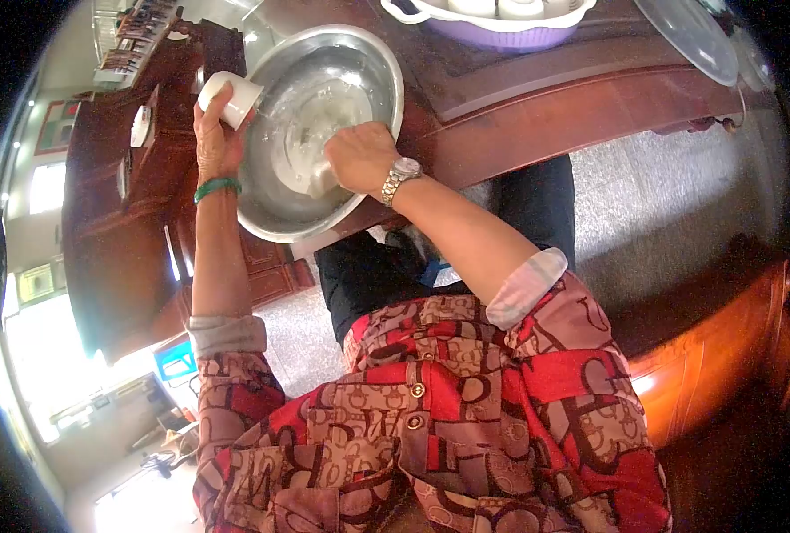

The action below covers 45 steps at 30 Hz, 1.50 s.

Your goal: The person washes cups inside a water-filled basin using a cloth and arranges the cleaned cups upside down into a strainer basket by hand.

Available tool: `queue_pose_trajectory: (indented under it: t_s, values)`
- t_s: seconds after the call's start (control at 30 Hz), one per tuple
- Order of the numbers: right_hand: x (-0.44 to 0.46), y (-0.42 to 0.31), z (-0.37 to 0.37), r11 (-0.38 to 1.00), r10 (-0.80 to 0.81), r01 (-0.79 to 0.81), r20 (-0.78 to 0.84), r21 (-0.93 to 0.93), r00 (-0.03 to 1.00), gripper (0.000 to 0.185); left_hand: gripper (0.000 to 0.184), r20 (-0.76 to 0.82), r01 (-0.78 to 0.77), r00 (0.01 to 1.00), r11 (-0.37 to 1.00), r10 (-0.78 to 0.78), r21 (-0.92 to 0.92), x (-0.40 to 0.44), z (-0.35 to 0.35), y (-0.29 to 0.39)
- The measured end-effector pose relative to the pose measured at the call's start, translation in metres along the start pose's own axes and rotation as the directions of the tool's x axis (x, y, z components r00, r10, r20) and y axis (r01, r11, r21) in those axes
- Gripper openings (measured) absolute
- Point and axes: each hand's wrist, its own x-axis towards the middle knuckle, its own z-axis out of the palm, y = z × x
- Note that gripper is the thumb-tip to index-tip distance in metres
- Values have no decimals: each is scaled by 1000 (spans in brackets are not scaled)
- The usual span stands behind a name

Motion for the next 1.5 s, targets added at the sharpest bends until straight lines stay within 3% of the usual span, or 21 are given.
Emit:
queue_pose_trajectory:
  t_s: [0.17, 0.57, 0.63, 0.7, 0.73, 0.77, 0.9, 1.0, 1.03, 1.1, 1.13, 1.3, 1.4, 1.47, 1.5]
  values:
    - [-3, 2, 7, 998, -30, 36, -128, 45, 991, 13, 50, 3, 77, 997, 997, -77, -18, -3, -11, 1]
    - [-1, -2, 0, 999, 40, -40, 13, 31, 999, 13, 55, -8, 161, 987, 984, -162, -71, -3, -10, -3]
    - [-1, -2, 3, 1000, 26, -26, -40, 17, 999, 13, 55, -85, 126, 988, 992, -125, 6, -6, -5, -1]
    - [-2, -5, 4, 999, 25, -24, -25, 21, 999, 13, 55, -50, -94, 990, 892, 129, 442, -6, -3, -9]
    - [-1, -3, 2, 999, 26, -26, -7, 19, 1000, 13, 54, 25, -203, 969, 736, 245, 646, -10, 0, -6]
    - [2, -3, 5, 997, 30, -30, -2, -64, 1000, 12, 56, 25, -197, 972, 752, 233, 629, -13, 7, -3]
    - [-2, 0, 7, 999, -11, 15, -128, 31, 992, 7, 51, -21, -74, 997, 974, 80, 212, 3, 19, -3]
    - [-1, 1, 9, 998, -44, 51, -161, 43, 986, 7, 49, 75, -88, 994, 991, 81, 100, 10, 51, 12]
    - [-1, 3, 12, 997, -49, 61, -191, 55, 980, 8, 38, 121, -139, 985, 985, 126, 107, 12, 68, 18]
    - [1, 4, 16, 998, -32, 41, -160, 53, 987, 9, 33, 203, -128, 973, 986, 105, 104, 17, 104, 34]
    - [1, 3, 16, 996, -26, 37, -148, 75, 989, 9, 43, 231, -111, 969, 991, 91, 76, 20, 123, 42]
    - [3, 5, 10, 985, -5, 23, -103, 172, 995, 9, 54, 335, -185, 927, 982, 166, 26, 76, 205, 34]
    - [-1, 5, 2, 974, -18, 57, -177, 218, 984, 10, 55, 383, -272, 897, 958, 220, 87, 98, 256, 27]
    - [1, 6, 2, 963, 1, 42, -160, 267, 987, 9, 60, 355, -426, 879, 858, 317, 287, 108, 286, 19]
    - [2, 6, 2, 964, -7, 58, -192, 259, 981, 10, 60, 365, -428, 876, 855, 313, 292, 114, 297, 14]
